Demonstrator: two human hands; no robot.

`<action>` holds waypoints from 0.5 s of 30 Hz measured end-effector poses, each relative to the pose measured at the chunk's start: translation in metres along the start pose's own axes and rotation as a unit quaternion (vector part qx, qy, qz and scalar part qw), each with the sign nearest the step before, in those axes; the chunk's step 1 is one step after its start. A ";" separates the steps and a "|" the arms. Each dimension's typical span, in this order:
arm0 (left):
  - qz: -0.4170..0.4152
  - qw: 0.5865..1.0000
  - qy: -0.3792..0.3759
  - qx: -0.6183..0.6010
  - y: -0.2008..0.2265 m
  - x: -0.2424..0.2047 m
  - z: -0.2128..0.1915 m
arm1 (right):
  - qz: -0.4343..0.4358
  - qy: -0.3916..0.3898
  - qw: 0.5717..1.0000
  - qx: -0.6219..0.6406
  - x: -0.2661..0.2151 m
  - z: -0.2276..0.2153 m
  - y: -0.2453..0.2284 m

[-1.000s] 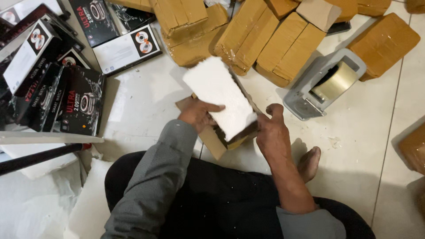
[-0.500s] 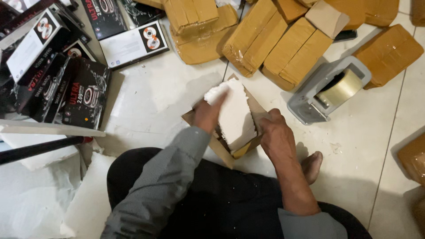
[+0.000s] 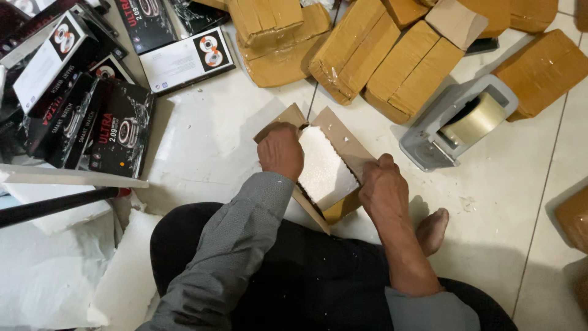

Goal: The person opens a cardboard box, places a piece of white foam inside, and then inserts a smartwatch box containing a watch, strap, and charger. The person closes the box and seals it with packing tape.

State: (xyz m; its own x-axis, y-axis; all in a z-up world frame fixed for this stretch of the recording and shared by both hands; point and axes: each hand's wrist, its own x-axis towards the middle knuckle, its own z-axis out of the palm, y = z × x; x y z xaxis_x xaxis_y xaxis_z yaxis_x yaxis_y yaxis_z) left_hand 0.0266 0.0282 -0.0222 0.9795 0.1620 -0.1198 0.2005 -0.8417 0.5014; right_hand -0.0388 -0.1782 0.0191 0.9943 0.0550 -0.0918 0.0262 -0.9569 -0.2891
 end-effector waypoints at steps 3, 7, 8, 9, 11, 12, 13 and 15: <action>0.114 0.979 0.099 0.137 0.001 -0.009 0.005 | 0.014 -0.001 1.000 -0.005 -0.006 0.003 0.001; 0.083 0.988 0.073 0.106 0.010 -0.014 -0.004 | 0.020 -0.003 0.999 -0.027 -0.002 0.003 -0.001; 0.087 0.990 0.029 0.109 0.014 -0.016 -0.008 | 0.021 -0.007 0.999 -0.035 -0.002 0.003 0.000; 0.090 0.989 -0.015 0.113 0.018 -0.020 -0.012 | 0.022 -0.006 0.999 -0.032 -0.002 0.003 0.000; 0.087 0.978 -0.104 0.157 0.029 -0.028 -0.016 | 0.024 -0.007 0.999 -0.028 -0.001 0.002 0.000; 0.080 0.966 -0.148 0.197 0.036 -0.034 -0.015 | 0.023 -0.003 0.999 -0.028 -0.001 0.002 0.000; 0.071 0.950 -0.192 0.237 0.041 -0.039 -0.013 | 0.021 0.000 0.999 -0.027 -0.002 0.002 0.000; 0.084 0.958 -0.187 0.202 0.043 -0.046 -0.009 | 0.017 0.004 0.999 -0.030 -0.004 0.001 -0.001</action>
State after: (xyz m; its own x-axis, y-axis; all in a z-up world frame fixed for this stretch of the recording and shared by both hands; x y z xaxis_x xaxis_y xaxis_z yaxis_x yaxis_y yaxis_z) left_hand -0.0098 -0.0114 0.0127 0.9065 -0.1262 -0.4028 -0.0577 -0.9823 0.1781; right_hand -0.0431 -0.1768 0.0192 0.9954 0.0197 -0.0936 -0.0023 -0.9734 -0.2289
